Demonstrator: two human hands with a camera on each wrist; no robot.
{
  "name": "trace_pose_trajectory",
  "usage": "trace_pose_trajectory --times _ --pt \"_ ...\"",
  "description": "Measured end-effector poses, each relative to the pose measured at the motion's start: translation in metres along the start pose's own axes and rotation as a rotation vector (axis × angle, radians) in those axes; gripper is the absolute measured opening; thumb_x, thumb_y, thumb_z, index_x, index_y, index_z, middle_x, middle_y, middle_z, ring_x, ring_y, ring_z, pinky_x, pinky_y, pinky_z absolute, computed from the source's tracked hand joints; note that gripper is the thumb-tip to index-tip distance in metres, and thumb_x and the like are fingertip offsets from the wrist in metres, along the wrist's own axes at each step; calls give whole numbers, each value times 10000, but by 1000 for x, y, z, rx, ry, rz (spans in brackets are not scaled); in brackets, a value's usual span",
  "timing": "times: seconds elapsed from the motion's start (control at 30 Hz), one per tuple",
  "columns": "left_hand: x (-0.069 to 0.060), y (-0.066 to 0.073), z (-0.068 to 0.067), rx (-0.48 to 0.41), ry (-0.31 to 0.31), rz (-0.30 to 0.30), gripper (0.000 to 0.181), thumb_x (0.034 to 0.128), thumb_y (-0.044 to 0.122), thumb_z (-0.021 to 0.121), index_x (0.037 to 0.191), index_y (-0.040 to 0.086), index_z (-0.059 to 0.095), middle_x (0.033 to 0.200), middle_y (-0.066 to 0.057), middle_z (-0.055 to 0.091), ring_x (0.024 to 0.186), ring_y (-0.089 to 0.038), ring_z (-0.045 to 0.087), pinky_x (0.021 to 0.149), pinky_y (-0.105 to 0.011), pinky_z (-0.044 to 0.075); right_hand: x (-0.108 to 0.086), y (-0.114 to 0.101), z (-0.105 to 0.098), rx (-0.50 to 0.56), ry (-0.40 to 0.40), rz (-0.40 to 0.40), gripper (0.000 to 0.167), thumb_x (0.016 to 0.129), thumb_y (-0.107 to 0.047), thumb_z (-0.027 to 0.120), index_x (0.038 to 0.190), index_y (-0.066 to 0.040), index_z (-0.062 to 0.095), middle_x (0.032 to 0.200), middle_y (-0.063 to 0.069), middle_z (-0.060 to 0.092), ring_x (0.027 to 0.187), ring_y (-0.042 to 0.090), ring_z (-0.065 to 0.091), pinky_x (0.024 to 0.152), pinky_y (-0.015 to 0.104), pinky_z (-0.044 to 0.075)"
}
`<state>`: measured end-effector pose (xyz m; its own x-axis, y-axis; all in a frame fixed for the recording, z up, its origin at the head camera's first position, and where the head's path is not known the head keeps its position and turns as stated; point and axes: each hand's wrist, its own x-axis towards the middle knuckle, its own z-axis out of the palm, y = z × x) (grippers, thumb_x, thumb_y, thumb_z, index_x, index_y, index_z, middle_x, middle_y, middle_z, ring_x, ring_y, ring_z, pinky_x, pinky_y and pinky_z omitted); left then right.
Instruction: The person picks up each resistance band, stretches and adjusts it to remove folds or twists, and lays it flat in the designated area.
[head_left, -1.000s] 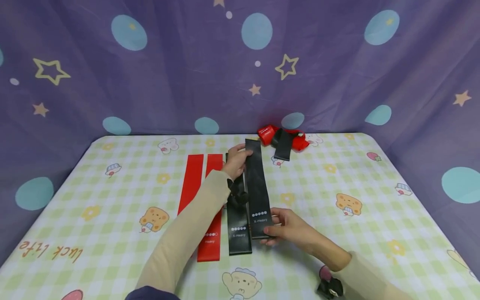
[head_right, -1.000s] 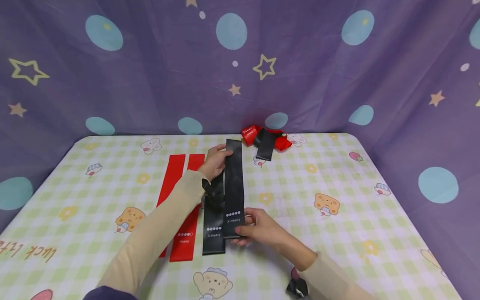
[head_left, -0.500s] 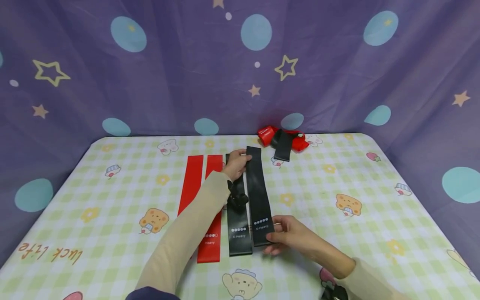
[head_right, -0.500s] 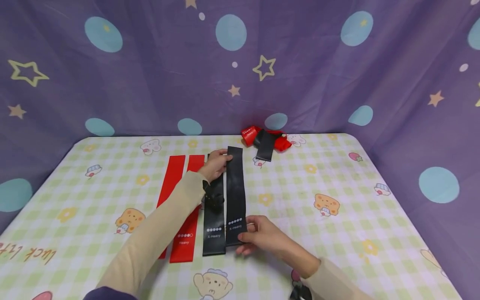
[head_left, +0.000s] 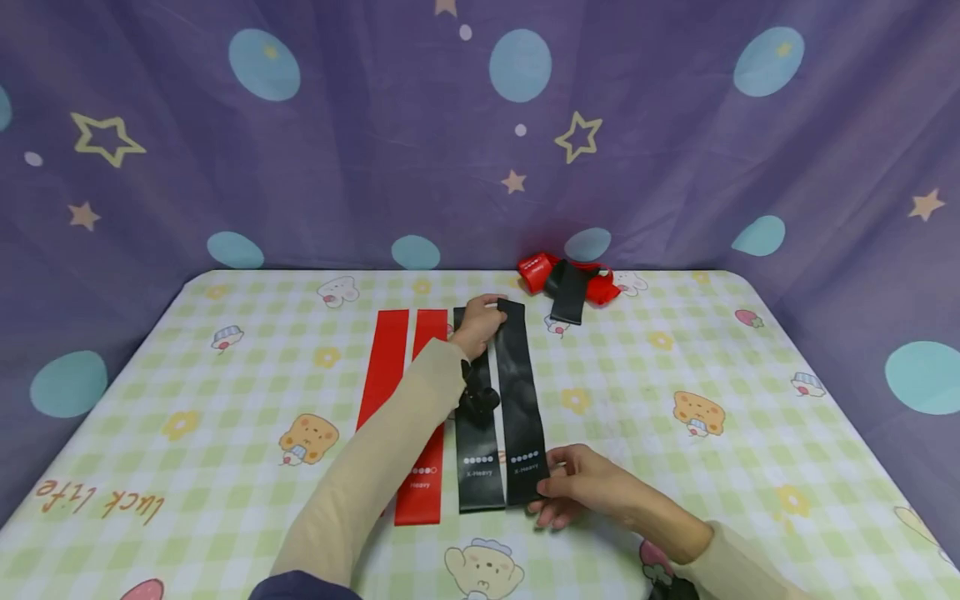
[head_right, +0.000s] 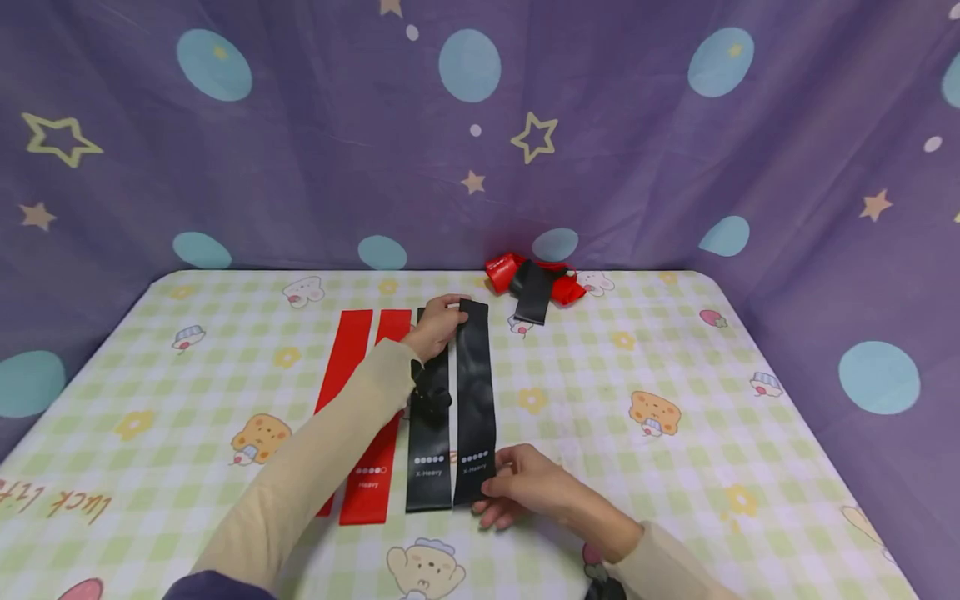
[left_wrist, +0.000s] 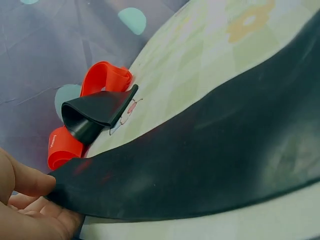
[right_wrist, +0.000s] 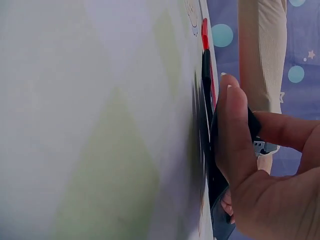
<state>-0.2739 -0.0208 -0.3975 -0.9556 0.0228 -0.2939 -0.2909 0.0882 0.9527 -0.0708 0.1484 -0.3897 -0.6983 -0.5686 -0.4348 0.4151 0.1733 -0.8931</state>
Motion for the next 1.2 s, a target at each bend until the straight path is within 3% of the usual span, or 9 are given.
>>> trace_pose_trajectory --times 0.17,0.33,0.47,0.57,0.67,0.9,1.03,1.2 --pt "-1 1 1 -22 2 43 534 807 -149 447 1303 20 550 1124 -224 650 746 -154 553 662 -224 463 2 3 -3 -9 -1 6 322 894 1 548 1172 118 437 826 156 720 615 87 676 570 192 550" --pt "-1 3 -2 44 -4 50 573 782 -149 429 1310 37 547 995 -136 589 704 -154 447 599 -223 367 -1 3 -5 -37 14 38 313 885 10 555 1155 109 432 789 119 718 597 81 666 562 197 550" --pt "-2 8 -5 124 -39 64 610 786 -126 373 1353 58 505 1182 -130 536 839 -195 405 654 -284 291 -5 1 -7 -61 8 49 319 887 -5 556 1155 116 432 788 99 715 606 85 664 574 209 554" --pt "-3 13 -8 135 -100 69 645 783 -119 344 1398 50 444 1385 -149 463 1018 -223 435 746 -295 322 -7 1 -9 -80 1 64 311 891 -32 559 1147 104 447 805 106 718 614 92 663 576 215 549" --pt "-2 18 -10 136 -138 68 664 777 -111 346 1420 43 401 1439 -159 423 1146 -245 433 838 -301 342 -9 1 -10 -111 -5 80 268 893 -58 559 1108 79 477 823 117 721 616 96 658 570 217 537" --pt "1 19 -15 202 -91 54 505 850 -3 434 1350 45 487 1378 -135 463 1187 -270 454 1030 -400 388 -13 2 -15 -181 8 69 181 905 -87 548 1014 55 568 800 73 700 630 101 641 566 214 508" --pt "1 19 -15 200 -71 55 480 840 6 447 1312 44 530 1349 -122 495 1161 -254 469 987 -370 409 -14 3 -19 -188 13 66 198 916 -101 543 1019 61 588 795 58 690 641 105 642 580 220 512" --pt "0 21 -13 165 -62 99 478 818 -11 446 1284 8 550 1300 -156 521 1051 -241 471 952 -374 424 -15 1 -26 -216 34 61 209 932 -99 531 1037 71 591 788 59 681 641 119 651 595 244 534"
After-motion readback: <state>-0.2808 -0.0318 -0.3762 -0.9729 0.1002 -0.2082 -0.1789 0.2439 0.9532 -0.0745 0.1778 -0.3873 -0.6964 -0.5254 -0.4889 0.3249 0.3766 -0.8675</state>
